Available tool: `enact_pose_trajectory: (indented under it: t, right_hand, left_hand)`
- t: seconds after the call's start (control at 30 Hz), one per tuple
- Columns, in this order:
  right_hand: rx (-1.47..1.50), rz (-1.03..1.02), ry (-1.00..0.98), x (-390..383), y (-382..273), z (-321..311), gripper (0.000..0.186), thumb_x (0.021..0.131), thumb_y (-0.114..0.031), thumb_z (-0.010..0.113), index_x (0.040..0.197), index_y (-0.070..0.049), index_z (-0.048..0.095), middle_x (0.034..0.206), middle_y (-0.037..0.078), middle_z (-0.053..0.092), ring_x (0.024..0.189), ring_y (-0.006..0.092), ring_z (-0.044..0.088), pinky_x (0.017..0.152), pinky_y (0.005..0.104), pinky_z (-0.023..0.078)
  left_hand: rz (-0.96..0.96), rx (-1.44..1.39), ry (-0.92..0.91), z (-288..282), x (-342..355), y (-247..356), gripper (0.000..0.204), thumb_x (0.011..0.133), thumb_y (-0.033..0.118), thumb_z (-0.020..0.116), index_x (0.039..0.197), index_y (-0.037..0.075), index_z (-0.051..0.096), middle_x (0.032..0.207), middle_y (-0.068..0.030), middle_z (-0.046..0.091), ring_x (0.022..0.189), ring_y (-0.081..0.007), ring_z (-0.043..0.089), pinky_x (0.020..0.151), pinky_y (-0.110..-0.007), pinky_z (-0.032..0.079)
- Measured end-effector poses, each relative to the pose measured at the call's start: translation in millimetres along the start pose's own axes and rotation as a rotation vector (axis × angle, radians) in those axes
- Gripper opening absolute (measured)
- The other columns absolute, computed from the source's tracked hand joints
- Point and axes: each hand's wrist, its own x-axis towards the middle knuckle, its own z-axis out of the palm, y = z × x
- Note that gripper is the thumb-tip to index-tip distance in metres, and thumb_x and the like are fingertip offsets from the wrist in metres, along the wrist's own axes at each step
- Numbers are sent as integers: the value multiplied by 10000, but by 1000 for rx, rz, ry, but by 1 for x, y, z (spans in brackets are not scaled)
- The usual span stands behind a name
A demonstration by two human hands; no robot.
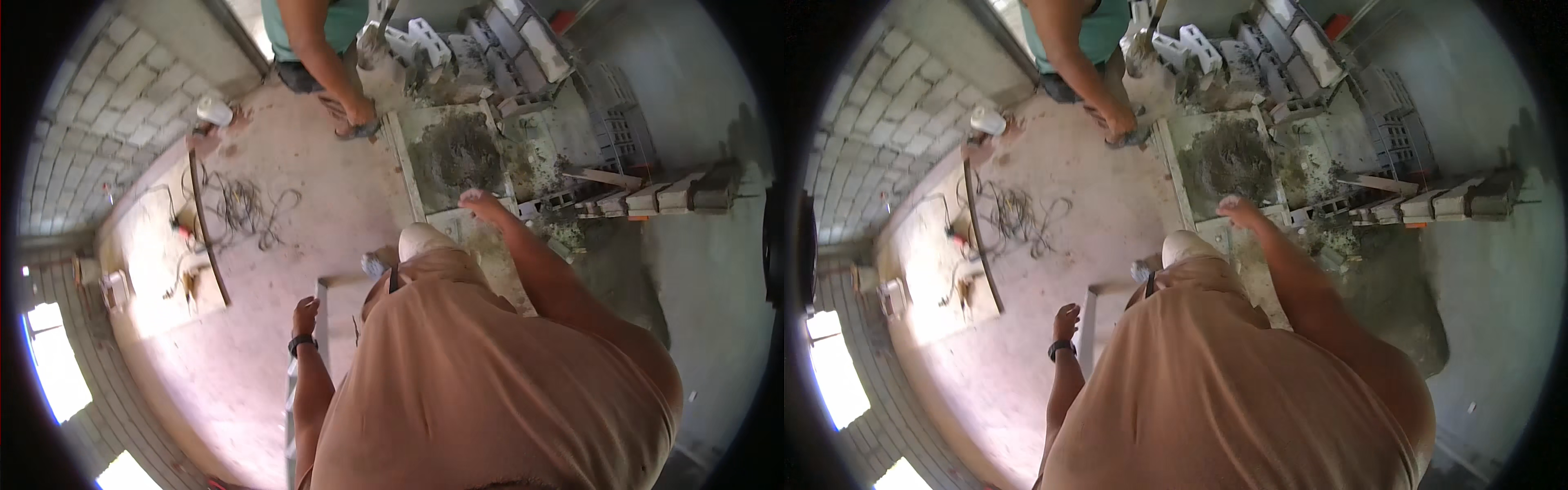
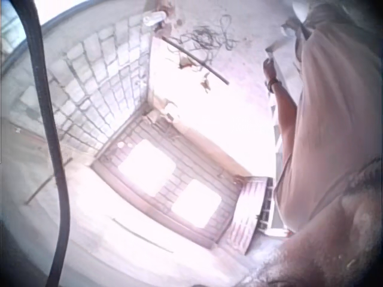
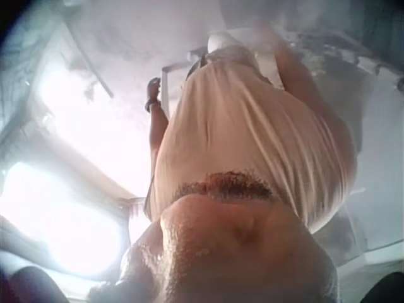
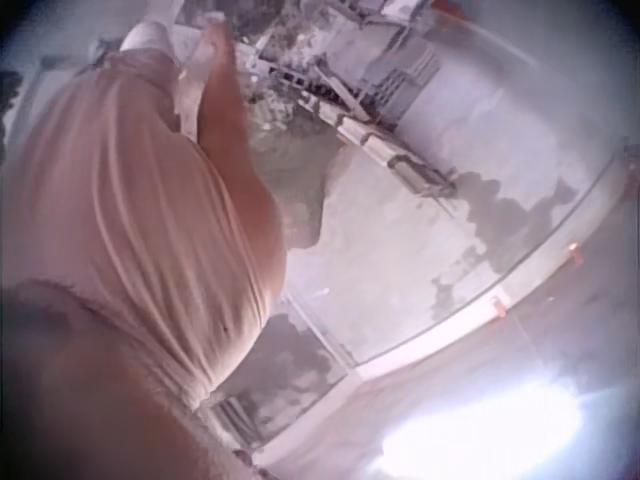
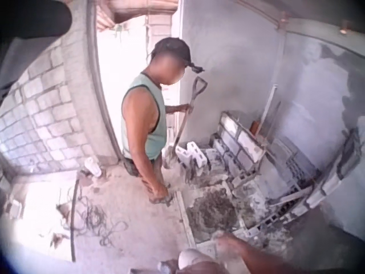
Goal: The person is mixing mortar and applying it to a wall or floor using a shovel and trowel.
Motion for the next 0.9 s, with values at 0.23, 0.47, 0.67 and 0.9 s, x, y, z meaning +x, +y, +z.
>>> enact_pose_trajectory:
  t: [0.23, 0.47, 0.67, 0.9]
  right_hand:
    - [476, -291, 531, 89, -225, -120, 351, 917, -397, 631, 884, -48, 623, 676, 31, 569, 592, 155, 545, 602, 328, 466]
    - [180, 186, 347, 185, -286, -137, 312, 940, -395, 601, 893, -87, 605, 707, 6, 542, 608, 148, 522, 613, 355, 452]
    - [805, 129, 788, 265, -202, -184, 767, 862, -580, 642, 1411, -72, 474, 1383, 126, 513, 1182, 262, 557, 995, 465, 444]
    - [777, 174, 1077, 227, -249, -180, 752, 853, -398, 710, 1422, -23, 393, 1409, 117, 476, 1221, 259, 523, 991, 415, 438]
  left_hand:
    - [-35, -11, 21, -130, 135, 88, 536, 858, 435, 643, 1270, 98, 582, 1100, -79, 673, 917, -221, 653, 717, -395, 522]
    - [-2, -47, 38, -184, 234, 174, 528, 878, 414, 648, 1289, 91, 572, 1102, -81, 681, 931, -198, 655, 721, -363, 524]
    - [-222, -269, -26, -239, 291, 162, 602, 850, 472, 662, 1315, 109, 544, 1165, -77, 636, 1009, -271, 621, 803, -476, 503]
    - [-533, 49, -209, -353, 391, 150, 379, 888, 392, 625, 1171, 140, 626, 1055, -46, 659, 875, -229, 635, 696, -458, 508]
